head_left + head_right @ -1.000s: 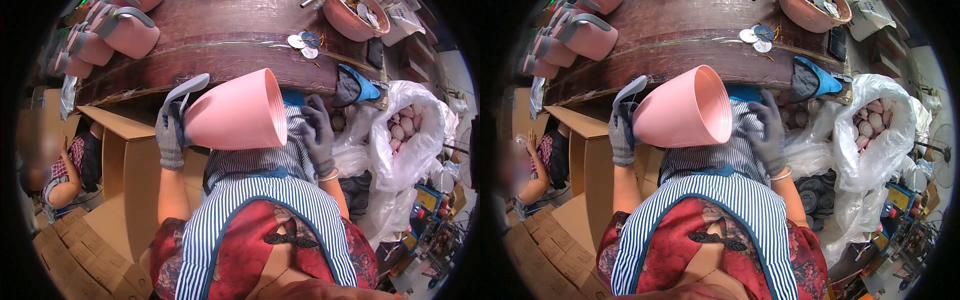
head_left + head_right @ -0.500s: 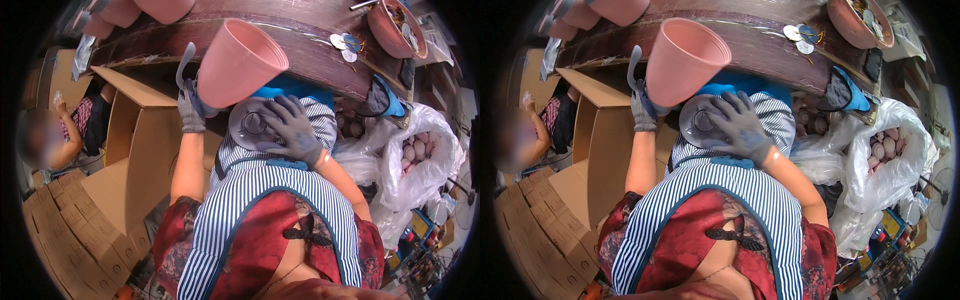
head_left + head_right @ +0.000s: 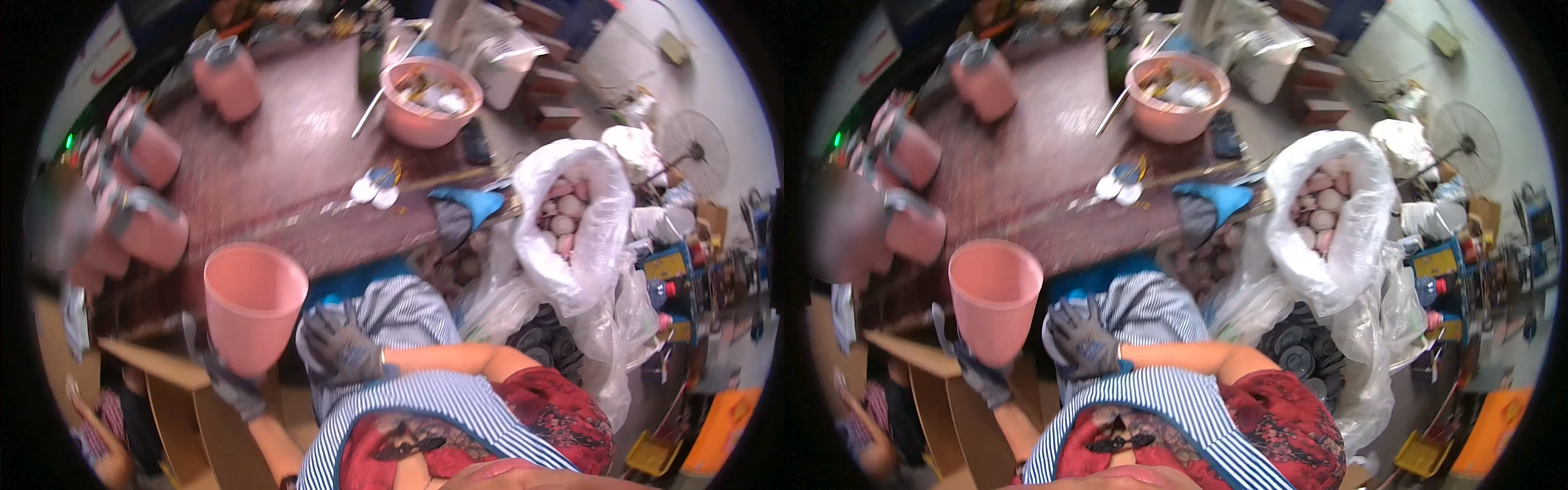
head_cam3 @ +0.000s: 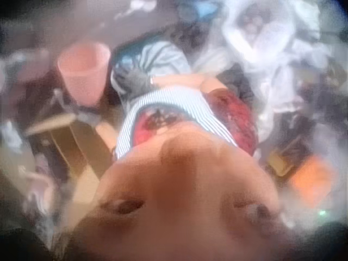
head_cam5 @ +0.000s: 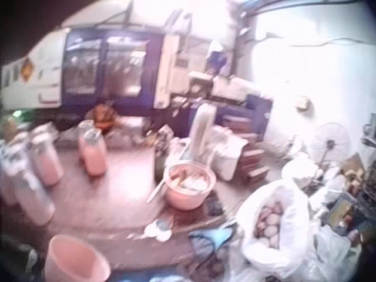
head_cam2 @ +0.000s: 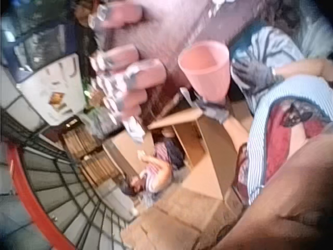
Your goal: The person assembles pink pitchers by attaching gray lids and inserting small yellow tags into the spouts. They handle each pitcher one at a time, placing finished units on the table. A child is visible nearby packing items into a cardboard box.
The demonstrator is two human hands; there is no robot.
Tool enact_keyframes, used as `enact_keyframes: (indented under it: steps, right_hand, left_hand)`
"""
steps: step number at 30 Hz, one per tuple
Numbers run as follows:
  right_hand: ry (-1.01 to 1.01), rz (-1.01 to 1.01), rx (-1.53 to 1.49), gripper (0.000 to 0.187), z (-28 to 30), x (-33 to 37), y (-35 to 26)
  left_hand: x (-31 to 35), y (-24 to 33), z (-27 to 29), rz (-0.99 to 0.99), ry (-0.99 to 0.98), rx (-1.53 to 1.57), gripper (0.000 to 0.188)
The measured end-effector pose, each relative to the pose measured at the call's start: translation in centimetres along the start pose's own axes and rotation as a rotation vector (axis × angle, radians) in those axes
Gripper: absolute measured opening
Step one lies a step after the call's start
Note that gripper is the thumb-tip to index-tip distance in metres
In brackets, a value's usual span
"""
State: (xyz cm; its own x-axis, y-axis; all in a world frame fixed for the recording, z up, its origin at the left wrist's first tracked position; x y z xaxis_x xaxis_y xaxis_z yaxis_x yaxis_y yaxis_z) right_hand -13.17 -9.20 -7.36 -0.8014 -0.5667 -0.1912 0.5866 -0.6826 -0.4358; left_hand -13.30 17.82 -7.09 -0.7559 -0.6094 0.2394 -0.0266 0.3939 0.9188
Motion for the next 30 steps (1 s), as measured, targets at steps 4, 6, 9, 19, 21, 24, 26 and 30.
enact_keyframes:
  steps: [4, 6, 9, 19, 21, 24, 26, 30]
  right_hand:
    - [-0.039, 0.045, 0.002, 0.098, -0.1, 0.1, 0.6]
    - [-0.030, 0.044, -0.012, 0.098, -0.1, 0.6, 1.0]
    - [-0.022, -0.013, 0.012, 0.098, 2.6, 1.4, 1.7]
    - [0.618, 0.035, -0.660, 0.087, 18.9, 4.3, 6.1]
    - [0.635, 0.127, -0.534, 0.094, 19.6, 3.9, 5.0]
    - [0.641, 0.168, -0.465, 0.097, 19.1, 4.0, 5.2]
    - [0.666, 0.268, -0.384, 0.097, 18.4, 4.4, 5.5]
    - [0.732, 0.252, -0.302, 0.054, 18.9, 4.4, 5.2]
  left_hand:
    - [2.2, 2.8, -4.5, -0.573, -0.150, -0.637, 0.063]
    - [3.0, 3.6, -6.1, -1.119, -0.138, -1.102, 0.059]
    - [2.4, 4.4, -6.1, -0.788, -0.175, -0.673, 0.055]
    - [7.4, 7.3, -10.4, -0.372, -0.253, -0.556, 0.051]
    - [6.9, 6.6, -10.0, -0.344, -0.218, -0.608, 0.052]
    - [6.7, 7.2, -10.2, -0.294, -0.205, -0.538, 0.046]
    - [6.4, 7.2, -10.3, -0.248, -0.216, -0.555, 0.046]
    - [7.1, 7.5, -11.5, -0.269, -0.244, -0.528, 0.042]
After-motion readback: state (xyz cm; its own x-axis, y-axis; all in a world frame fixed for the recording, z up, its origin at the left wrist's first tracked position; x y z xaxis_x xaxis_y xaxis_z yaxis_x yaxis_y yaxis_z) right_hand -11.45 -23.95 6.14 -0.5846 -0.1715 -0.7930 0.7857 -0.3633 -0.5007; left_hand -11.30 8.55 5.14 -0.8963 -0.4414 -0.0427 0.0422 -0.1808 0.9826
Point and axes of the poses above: each hand's wrist, its own x-axis away from the middle knuckle, its own z-axis out of the back of the hand, y = z × x, the point moved 1 cm from there along -x, towards the middle knuckle, and after that the axes turned 9 degrees about y, right-handed, at the moved point
